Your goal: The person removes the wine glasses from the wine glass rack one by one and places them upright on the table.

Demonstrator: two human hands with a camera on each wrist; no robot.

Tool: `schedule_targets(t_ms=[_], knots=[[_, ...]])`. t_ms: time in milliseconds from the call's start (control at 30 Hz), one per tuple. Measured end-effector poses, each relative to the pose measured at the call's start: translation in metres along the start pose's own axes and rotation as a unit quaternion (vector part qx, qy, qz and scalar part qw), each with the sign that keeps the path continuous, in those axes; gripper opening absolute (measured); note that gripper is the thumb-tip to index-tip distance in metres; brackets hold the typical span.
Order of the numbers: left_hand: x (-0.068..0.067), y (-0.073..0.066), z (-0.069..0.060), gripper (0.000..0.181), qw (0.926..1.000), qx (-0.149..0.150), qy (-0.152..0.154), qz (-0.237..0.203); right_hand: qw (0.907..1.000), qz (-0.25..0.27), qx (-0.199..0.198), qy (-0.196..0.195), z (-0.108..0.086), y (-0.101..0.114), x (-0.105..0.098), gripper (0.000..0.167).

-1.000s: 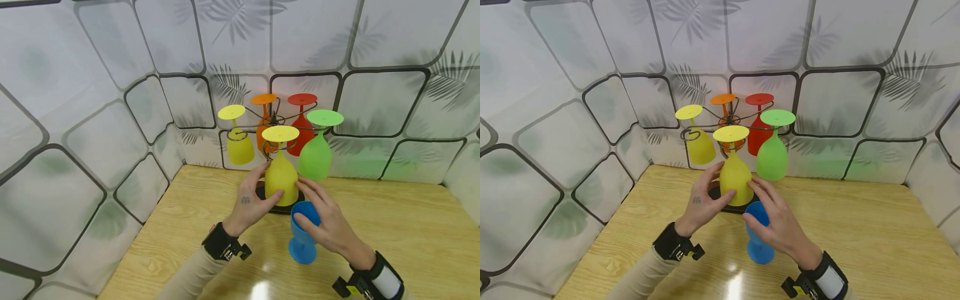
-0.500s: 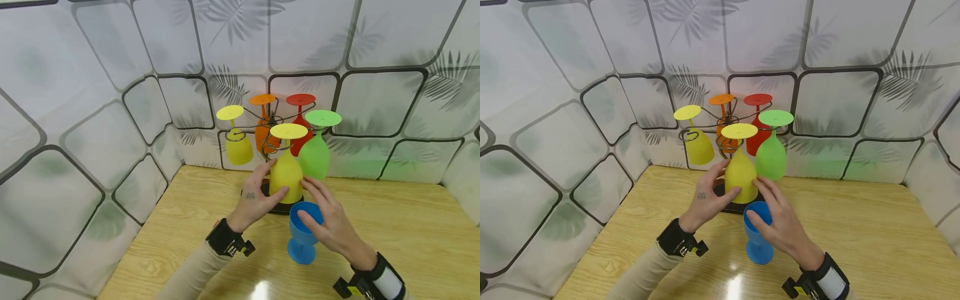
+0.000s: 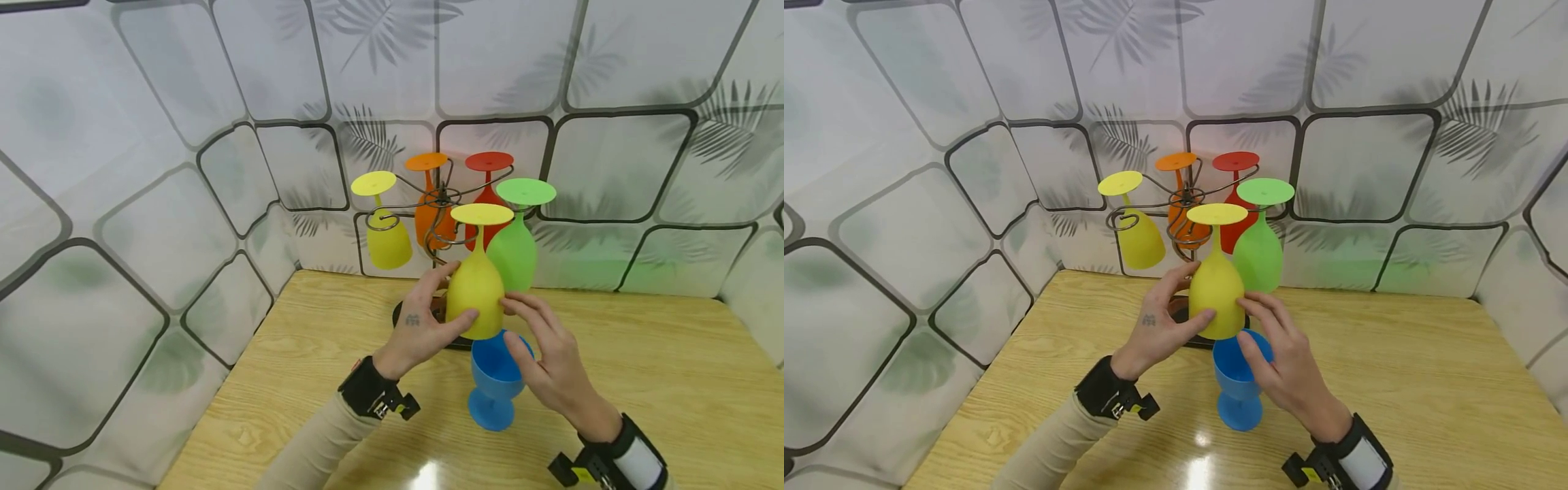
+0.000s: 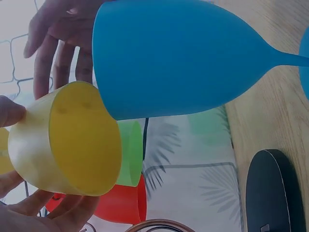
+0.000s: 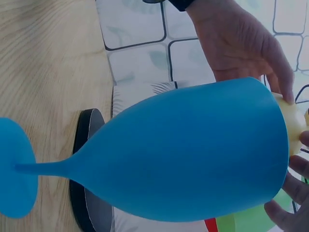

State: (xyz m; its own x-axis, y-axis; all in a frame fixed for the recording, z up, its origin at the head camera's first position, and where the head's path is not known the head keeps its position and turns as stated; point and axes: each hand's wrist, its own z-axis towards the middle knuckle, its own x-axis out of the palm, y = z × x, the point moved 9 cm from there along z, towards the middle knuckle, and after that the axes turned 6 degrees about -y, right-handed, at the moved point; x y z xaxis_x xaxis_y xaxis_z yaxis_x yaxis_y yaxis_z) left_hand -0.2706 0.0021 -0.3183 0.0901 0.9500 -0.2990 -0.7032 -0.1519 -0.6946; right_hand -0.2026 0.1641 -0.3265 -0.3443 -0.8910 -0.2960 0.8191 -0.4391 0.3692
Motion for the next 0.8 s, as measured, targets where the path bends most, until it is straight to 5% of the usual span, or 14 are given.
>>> schedule_targets(t_ms=[433,800], knots=[[0.002,-0.008,0.001,0.065,0.9995,-0.007,0.018,-0.025,0.9947,-0.041,-0.091,-0.027,0.011,0.007,-0.014,0.041],[0.001,-0.014,-0.002,0.064,0.9963,-0.014,0.050,-0.068,0.9771,-0.102,-0.187,-0.005,0.016,0.021,-0.013,0.033]])
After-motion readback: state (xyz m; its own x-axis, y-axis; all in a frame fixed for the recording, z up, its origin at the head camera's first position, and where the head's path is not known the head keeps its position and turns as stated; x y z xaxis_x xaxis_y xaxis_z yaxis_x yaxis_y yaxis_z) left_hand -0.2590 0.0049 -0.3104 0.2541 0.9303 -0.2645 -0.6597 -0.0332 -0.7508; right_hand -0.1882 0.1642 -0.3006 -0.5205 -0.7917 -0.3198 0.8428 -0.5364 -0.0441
